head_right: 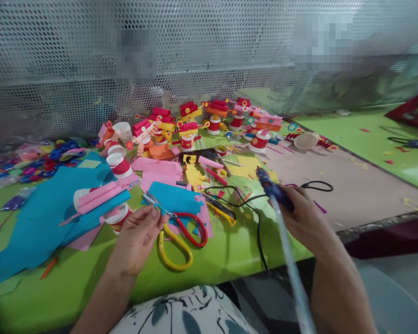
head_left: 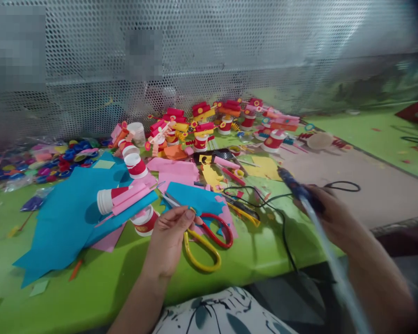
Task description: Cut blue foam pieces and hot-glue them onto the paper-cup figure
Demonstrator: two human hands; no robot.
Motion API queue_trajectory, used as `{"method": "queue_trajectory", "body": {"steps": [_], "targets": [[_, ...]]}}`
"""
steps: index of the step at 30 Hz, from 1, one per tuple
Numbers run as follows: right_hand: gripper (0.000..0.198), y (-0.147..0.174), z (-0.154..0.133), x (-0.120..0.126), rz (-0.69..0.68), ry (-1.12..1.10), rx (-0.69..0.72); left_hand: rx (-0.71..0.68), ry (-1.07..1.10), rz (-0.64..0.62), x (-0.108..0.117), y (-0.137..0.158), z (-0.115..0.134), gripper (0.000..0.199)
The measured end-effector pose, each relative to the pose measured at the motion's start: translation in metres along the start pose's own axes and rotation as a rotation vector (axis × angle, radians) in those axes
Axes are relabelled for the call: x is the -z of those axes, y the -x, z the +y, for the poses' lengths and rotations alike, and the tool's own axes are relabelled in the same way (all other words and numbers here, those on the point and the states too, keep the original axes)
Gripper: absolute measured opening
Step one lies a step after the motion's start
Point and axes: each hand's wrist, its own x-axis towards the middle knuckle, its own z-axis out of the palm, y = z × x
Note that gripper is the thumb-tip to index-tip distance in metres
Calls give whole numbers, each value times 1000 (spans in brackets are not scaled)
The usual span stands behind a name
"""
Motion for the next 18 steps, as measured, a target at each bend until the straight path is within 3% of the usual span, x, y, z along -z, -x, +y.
{"method": "queue_trajectory", "body": {"steps": [10,14,18], "targets": [[49,-10,-4,-26,-172,308,59,-9,12,15,2,1,-1,26],[52,-16,-3,-31,-172,340,72,-17,-15,7,4,0,-3,26],[50,-15,-12,-20,-128,343,115,-33,-30,-22,5,0,-2,25]]}}
